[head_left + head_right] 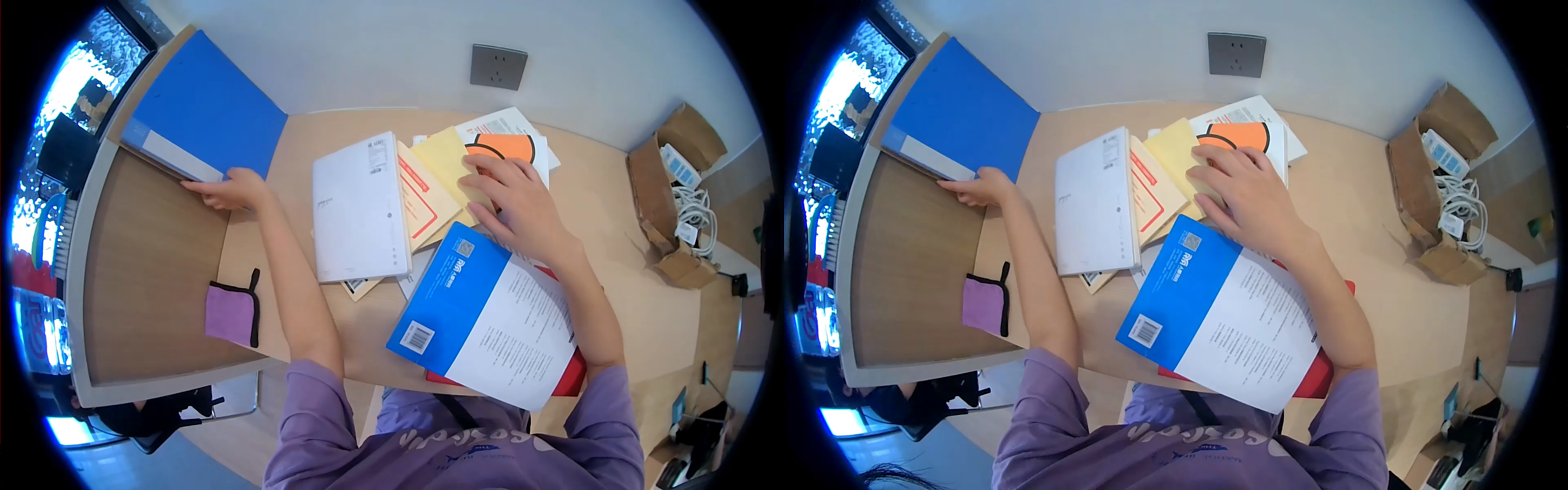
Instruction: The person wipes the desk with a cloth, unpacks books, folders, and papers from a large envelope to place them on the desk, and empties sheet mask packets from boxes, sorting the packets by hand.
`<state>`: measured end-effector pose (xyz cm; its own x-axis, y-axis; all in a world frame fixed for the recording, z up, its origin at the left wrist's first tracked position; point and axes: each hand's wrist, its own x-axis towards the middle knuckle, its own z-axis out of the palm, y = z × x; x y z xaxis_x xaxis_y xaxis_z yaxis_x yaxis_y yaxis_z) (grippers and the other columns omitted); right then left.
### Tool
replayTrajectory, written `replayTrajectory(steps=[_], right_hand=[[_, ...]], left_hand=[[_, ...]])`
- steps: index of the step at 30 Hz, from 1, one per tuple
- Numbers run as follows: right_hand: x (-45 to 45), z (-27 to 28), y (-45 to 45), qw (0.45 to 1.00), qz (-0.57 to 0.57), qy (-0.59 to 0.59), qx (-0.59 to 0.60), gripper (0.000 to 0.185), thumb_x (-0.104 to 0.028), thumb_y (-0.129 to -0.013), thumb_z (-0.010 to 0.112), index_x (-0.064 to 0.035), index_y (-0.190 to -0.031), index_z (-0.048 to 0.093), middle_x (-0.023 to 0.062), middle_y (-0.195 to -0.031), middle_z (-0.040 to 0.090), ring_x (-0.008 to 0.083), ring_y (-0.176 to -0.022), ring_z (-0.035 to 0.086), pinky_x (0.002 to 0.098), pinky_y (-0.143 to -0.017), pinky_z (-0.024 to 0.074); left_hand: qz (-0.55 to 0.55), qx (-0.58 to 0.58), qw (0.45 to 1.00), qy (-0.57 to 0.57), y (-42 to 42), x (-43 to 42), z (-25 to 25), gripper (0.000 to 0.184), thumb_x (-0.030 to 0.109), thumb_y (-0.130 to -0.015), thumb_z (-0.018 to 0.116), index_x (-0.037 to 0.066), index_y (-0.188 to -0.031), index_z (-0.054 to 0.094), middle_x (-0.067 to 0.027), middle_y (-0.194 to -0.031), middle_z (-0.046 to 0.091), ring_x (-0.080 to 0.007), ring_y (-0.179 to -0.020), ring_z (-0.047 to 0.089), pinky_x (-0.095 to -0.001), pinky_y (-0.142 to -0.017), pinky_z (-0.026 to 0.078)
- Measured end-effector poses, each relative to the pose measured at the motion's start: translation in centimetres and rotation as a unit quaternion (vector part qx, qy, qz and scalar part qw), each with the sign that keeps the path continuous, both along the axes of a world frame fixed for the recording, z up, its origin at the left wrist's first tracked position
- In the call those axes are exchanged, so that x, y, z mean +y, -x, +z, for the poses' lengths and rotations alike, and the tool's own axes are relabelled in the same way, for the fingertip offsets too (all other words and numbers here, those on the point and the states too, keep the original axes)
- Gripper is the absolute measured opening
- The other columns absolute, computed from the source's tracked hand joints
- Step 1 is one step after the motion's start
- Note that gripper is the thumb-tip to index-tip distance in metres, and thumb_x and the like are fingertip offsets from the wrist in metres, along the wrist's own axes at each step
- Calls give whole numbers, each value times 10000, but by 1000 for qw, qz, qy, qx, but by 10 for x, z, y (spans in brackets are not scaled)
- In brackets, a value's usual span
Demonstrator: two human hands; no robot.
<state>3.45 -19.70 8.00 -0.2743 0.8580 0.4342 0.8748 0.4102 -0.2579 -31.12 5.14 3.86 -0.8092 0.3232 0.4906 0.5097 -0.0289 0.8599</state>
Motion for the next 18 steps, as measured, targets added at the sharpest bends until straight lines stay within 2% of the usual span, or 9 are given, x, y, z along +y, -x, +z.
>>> replayTrajectory(steps=[4,7,10,13,16,18], right_hand=[[0,0,0,1000,0,0,-2,229,-201,-926,598,-85,-1121,632,92,-1318,550,246,-1120,550,419,-1090,338],[0,0,0,1000,1,4,-1,232,-207,-928,597,-86,-1122,635,95,-1321,548,246,-1122,551,426,-1091,337],[0,-1,-1,1000,-7,21,-8,250,-210,-930,601,-101,-1152,638,84,-1358,547,246,-1178,529,411,-1094,336],[-1,-1,0,1000,-7,16,-6,251,-212,-932,599,-101,-1153,639,85,-1356,548,250,-1174,531,414,-1089,343],[0,-1,-1,1000,-2,7,1,246,-213,-937,587,-82,-1136,647,101,-1333,546,255,-1148,544,423,-1096,334],[0,-1,-1,1000,2,5,8,248,-212,-937,586,-80,-1137,650,106,-1331,548,259,-1152,541,420,-1095,336]], left_hand=[[-27,-16,999,-3,3,-5,14,841,-98,-815,480,144,-1565,184,-283,-1266,444,-491,-1223,453,-563,-1007,378],[-52,3,996,-79,7,-2,9,853,-131,-790,487,159,-1553,238,-276,-1264,443,-472,-1213,476,-544,-989,418],[-99,-20,986,-131,8,-7,14,837,-139,-782,491,149,-1539,280,-272,-1272,437,-473,-1192,501,-519,-967,450],[-78,11,989,-122,14,-5,13,830,-127,-783,513,112,-1541,275,-268,-1290,432,-465,-1175,527,-492,-939,475],[-127,18,975,-180,19,3,5,831,-147,-760,512,30,-1532,259,-304,-1393,395,-442,-1232,512,-453,-1012,454],[-57,28,994,-93,17,4,0,870,-83,-771,574,12,-1544,187,-319,-1430,337,-451,-1291,436,-482,-1052,394]])
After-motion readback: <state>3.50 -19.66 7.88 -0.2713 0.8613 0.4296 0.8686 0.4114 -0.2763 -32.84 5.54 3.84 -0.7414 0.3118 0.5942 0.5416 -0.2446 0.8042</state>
